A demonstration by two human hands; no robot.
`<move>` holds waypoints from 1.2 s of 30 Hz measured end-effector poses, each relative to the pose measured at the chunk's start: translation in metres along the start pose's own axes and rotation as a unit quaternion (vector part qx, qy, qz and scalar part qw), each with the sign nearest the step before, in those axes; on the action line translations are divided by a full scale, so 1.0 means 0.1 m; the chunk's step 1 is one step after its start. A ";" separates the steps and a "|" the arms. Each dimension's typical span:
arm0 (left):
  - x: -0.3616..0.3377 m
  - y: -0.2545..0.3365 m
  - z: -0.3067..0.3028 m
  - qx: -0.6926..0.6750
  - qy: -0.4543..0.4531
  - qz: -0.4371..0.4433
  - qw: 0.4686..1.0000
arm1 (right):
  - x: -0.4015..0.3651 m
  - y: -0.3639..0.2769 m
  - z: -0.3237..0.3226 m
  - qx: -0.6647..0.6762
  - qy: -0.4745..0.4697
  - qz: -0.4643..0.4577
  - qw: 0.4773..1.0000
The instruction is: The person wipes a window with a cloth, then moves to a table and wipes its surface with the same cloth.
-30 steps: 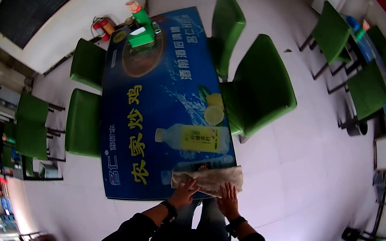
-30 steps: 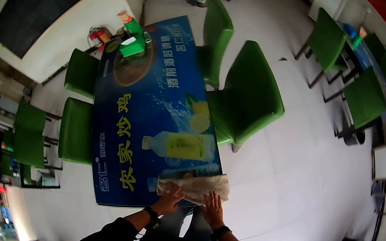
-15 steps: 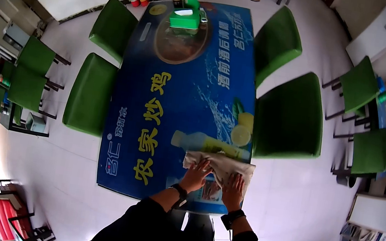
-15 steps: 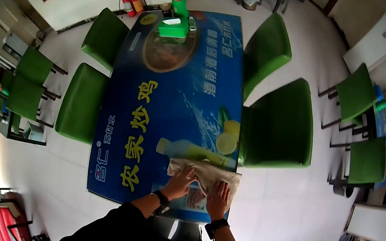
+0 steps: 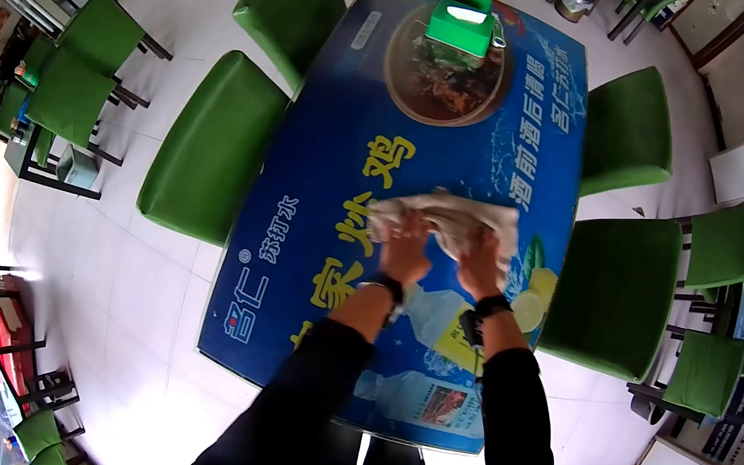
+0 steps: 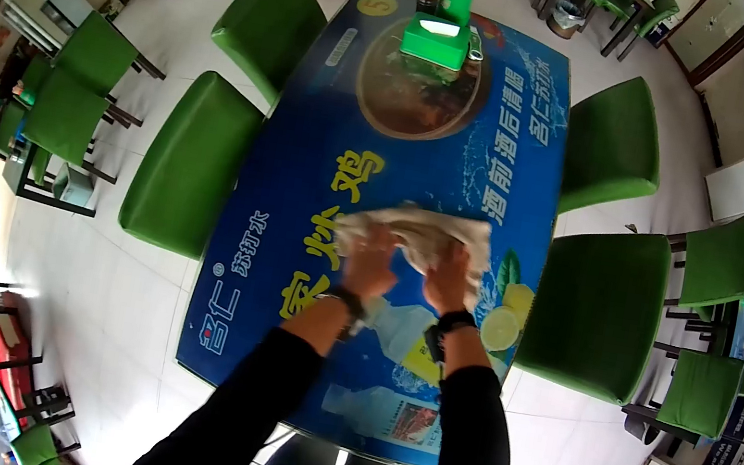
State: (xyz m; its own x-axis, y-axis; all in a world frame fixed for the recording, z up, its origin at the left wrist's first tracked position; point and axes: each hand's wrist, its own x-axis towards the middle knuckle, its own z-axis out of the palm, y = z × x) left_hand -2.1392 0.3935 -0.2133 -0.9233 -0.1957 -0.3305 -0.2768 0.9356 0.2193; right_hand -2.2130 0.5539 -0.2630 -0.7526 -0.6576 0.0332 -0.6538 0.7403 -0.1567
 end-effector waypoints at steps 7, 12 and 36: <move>-0.93 -2.01 -0.03 -0.057 0.071 -0.134 0.987 | 0.62 -2.12 0.03 0.130 -0.054 -0.110 0.984; -1.81 -2.55 0.26 -0.108 0.075 -0.164 0.978 | 0.09 -3.12 0.15 0.155 -0.126 -0.207 0.958; -1.91 1.27 1.02 -0.067 -0.069 0.313 0.945 | -3.13 -0.32 -0.38 0.127 0.001 0.196 0.972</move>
State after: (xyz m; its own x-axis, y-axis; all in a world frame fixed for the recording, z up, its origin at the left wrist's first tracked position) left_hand -1.9704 0.5802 -0.2161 -0.8760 0.4330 -0.2126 0.2728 0.8081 0.5221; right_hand -1.9597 0.7410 -0.2305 -0.9406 -0.3307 -0.0774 -0.2753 0.8757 -0.3966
